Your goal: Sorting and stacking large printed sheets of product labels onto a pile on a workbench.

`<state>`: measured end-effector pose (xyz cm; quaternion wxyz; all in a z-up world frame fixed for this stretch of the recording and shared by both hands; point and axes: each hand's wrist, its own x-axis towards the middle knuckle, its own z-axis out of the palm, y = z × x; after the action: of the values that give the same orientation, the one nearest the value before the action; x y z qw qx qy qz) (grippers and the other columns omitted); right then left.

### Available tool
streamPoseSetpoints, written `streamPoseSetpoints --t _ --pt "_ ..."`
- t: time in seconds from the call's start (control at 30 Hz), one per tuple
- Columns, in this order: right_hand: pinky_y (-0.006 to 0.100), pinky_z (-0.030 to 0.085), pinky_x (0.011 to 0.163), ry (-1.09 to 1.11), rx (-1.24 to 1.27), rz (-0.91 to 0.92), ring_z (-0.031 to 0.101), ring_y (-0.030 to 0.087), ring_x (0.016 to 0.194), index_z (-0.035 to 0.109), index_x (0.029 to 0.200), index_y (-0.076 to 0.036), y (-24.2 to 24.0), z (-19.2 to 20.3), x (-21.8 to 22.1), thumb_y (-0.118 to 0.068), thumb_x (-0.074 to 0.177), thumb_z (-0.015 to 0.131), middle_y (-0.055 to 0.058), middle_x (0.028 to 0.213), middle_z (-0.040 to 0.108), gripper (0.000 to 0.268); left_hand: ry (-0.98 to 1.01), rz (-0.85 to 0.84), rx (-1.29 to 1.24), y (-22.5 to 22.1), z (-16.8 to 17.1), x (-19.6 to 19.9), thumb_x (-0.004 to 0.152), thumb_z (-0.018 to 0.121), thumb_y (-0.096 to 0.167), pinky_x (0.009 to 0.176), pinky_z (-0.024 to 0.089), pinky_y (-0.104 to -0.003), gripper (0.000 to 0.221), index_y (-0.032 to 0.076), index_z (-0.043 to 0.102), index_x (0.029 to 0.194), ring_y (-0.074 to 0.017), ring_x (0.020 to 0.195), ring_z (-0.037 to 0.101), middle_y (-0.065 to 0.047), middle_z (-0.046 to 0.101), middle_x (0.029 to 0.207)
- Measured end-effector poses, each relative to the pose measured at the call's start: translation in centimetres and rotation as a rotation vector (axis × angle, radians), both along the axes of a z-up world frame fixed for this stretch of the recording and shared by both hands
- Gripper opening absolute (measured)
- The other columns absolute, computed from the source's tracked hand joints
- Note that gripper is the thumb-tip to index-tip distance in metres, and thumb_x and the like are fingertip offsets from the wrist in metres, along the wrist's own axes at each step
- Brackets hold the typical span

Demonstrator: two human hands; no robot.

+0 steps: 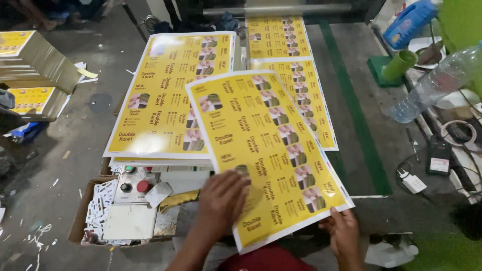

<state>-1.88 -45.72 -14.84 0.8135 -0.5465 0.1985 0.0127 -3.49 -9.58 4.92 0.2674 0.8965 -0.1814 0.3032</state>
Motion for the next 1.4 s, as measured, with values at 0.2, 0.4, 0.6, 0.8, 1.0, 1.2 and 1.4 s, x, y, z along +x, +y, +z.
streamPoseSetpoints --t 0.2,0.4,0.6,0.8,1.0,1.2,1.4 --pt "0.03 0.048 0.057 0.004 -0.096 -0.064 0.061 0.02 0.071 0.055 0.134 0.004 -5.8 -2.1 0.1 -0.008 0.108 0.052 0.016 0.095 0.064 0.029 -0.039 0.438 0.221 6.3 -1.6 4.2 0.096 0.066 0.029 0.109 0.043 -0.047 0.042 0.001 0.065 0.128 -0.0334 0.134 0.056 -0.017 0.064 0.138" --pt "0.036 0.048 0.057 0.161 -0.244 -0.12 0.063 0.026 0.073 0.051 0.134 0.006 -8.1 -3.0 -1.8 -0.006 0.112 0.049 0.021 0.09 0.062 0.026 0.164 0.496 0.368 8.3 -3.8 3.9 0.093 0.06 0.06 0.123 0.024 -0.054 0.088 -0.009 0.048 0.147 -0.0421 0.152 0.035 -0.028 0.043 0.159" --pt "0.036 0.044 0.048 0.279 -0.347 -0.099 0.059 0.032 0.059 0.05 0.128 0.012 -12.5 -8.7 -3.3 -0.006 0.111 0.052 0.029 0.085 0.066 0.024 0.168 0.464 0.459 9.3 -1.5 2.9 0.098 0.06 0.045 0.11 0.042 -0.047 0.059 0.0 0.062 0.137 -0.0352 0.14 0.054 -0.02 0.06 0.147" --pt "0.049 0.05 0.054 0.303 -0.387 -0.042 0.062 0.043 0.064 0.047 0.142 0.01 -13.3 -11.3 -5.0 0.001 0.112 0.046 0.037 0.085 0.065 0.031 0.185 0.416 0.361 8.8 4.1 2.7 0.094 0.062 0.018 0.086 0.054 -0.041 0.033 0.011 0.067 0.126 -0.0256 0.117 0.068 -0.006 0.073 0.126" --pt "0.043 0.043 0.047 0.324 -0.322 0.042 0.059 0.037 0.057 0.056 0.135 0.01 -12.5 -12.9 -3.6 -0.007 0.11 0.054 0.035 0.084 0.069 0.03 -0.037 0.459 0.3 7.9 3.6 3.2 0.09 0.069 0.003 0.073 0.056 -0.037 0.022 0.007 0.072 0.111 -0.0242 0.097 0.076 -0.007 0.079 0.111" --pt "0.037 0.043 0.053 0.233 -0.277 0.091 0.063 0.033 0.07 0.053 0.129 0.01 -7.0 -6.8 1.9 -0.011 0.111 0.05 0.028 0.097 0.068 0.028 0.08 0.463 0.32 8.0 2.0 3.1 0.091 0.066 0.008 0.078 0.058 -0.04 0.022 0.008 0.074 0.111 -0.0242 0.11 0.075 -0.007 0.079 0.113" --pt "0.039 0.048 0.062 0.201 -0.24 0.11 0.066 0.035 0.087 0.048 0.142 0.001 -6.0 -3.7 4.8 -0.019 0.113 0.048 0.025 0.108 0.066 0.035 0.121 0.521 0.173 8.9 2.4 2.9 0.089 0.066 0.008 0.059 0.052 -0.04 0.022 0.01 0.075 0.109 -0.0291 0.074 0.071 -0.004 0.078 0.103"
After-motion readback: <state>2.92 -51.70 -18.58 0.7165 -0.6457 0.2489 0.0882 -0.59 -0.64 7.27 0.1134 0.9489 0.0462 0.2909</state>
